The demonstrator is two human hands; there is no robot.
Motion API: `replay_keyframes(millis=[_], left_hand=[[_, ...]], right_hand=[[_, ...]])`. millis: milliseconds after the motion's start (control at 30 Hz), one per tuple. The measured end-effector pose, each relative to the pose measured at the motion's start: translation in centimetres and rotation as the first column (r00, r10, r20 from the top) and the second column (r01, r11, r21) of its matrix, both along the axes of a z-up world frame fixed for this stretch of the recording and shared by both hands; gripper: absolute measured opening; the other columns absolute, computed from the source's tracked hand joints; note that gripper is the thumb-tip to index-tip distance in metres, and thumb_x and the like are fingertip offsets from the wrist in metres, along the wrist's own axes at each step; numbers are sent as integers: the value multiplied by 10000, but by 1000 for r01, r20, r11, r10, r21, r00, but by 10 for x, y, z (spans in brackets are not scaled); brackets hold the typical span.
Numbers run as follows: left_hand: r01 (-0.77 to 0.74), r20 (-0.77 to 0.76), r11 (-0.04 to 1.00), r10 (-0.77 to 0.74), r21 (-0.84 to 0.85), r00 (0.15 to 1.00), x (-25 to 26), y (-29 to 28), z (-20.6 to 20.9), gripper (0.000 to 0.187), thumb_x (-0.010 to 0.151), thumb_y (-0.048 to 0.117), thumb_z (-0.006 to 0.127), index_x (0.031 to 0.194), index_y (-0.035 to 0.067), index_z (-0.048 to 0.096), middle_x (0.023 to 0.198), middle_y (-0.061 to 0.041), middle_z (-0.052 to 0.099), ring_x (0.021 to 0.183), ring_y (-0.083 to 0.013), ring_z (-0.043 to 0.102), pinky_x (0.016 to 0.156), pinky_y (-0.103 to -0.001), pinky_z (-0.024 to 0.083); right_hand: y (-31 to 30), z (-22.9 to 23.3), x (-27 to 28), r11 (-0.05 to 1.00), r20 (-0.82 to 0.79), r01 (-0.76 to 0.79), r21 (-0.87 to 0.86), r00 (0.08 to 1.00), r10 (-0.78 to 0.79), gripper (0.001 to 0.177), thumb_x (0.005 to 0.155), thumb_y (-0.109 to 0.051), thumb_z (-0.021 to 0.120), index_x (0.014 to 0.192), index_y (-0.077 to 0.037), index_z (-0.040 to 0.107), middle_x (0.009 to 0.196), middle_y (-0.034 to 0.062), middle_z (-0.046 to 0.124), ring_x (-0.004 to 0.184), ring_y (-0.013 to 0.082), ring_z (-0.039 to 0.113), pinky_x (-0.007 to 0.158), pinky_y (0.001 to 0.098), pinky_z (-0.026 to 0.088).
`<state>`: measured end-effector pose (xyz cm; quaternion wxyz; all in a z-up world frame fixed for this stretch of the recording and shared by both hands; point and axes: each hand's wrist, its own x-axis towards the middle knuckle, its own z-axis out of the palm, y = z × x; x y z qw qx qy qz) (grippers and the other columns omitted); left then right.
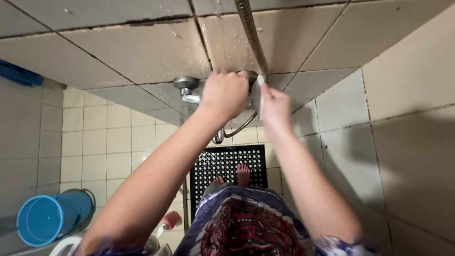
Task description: Cleaning the shower faucet and wall with a sponge.
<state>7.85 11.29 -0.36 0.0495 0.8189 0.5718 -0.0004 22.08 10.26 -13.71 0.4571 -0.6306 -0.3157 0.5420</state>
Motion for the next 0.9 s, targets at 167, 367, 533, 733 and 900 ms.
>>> replay_keyframes(millis=[167,367,533,733,900], left_hand=[[-23,8,989,24,-144,1000,3,6,-6,249,884,110,570,1099,-15,564,890,-225,741,839,-383,745,749,-470,590],[-46,32,984,52,-173,998,-2,2,-3,276,877,99,584,1115,-39,563,871,-239,734,814,-390,743,707,-470,604],[-2,98,998,8,-67,995,-8,6,-10,218,831,49,626,1032,-33,643,886,-240,729,837,-388,743,717,-456,612],[-13,195,996,-5,91,981,-8,0,-9,158,826,19,631,967,-29,681,935,-224,720,810,-393,738,689,-464,604],[-140,375,968,52,210,926,-6,-2,-5,151,811,-4,614,946,-35,674,988,-224,712,806,-412,727,704,-480,592]], right_hand=[[-8,-1,-17,1000,-81,14,6,997,-14,260,1037,-204,614,1058,18,748,906,7,715,781,87,556,701,286,477],[0,-26,-12,996,-381,86,-40,920,-95,267,1070,-220,523,1081,-25,706,954,25,731,802,124,642,738,309,526],[-2,-12,-11,975,-606,-14,-220,786,-125,310,1065,-291,413,1134,-85,634,1015,92,702,854,234,685,781,426,575],[-12,-13,-20,995,-935,-75,-65,352,-34,485,1040,-360,347,1348,-85,599,1257,76,703,1152,258,646,998,435,503],[-11,-21,-53,964,-964,-122,-238,152,-218,487,992,-409,385,1300,-99,600,1291,79,654,1208,260,604,1029,458,472]])
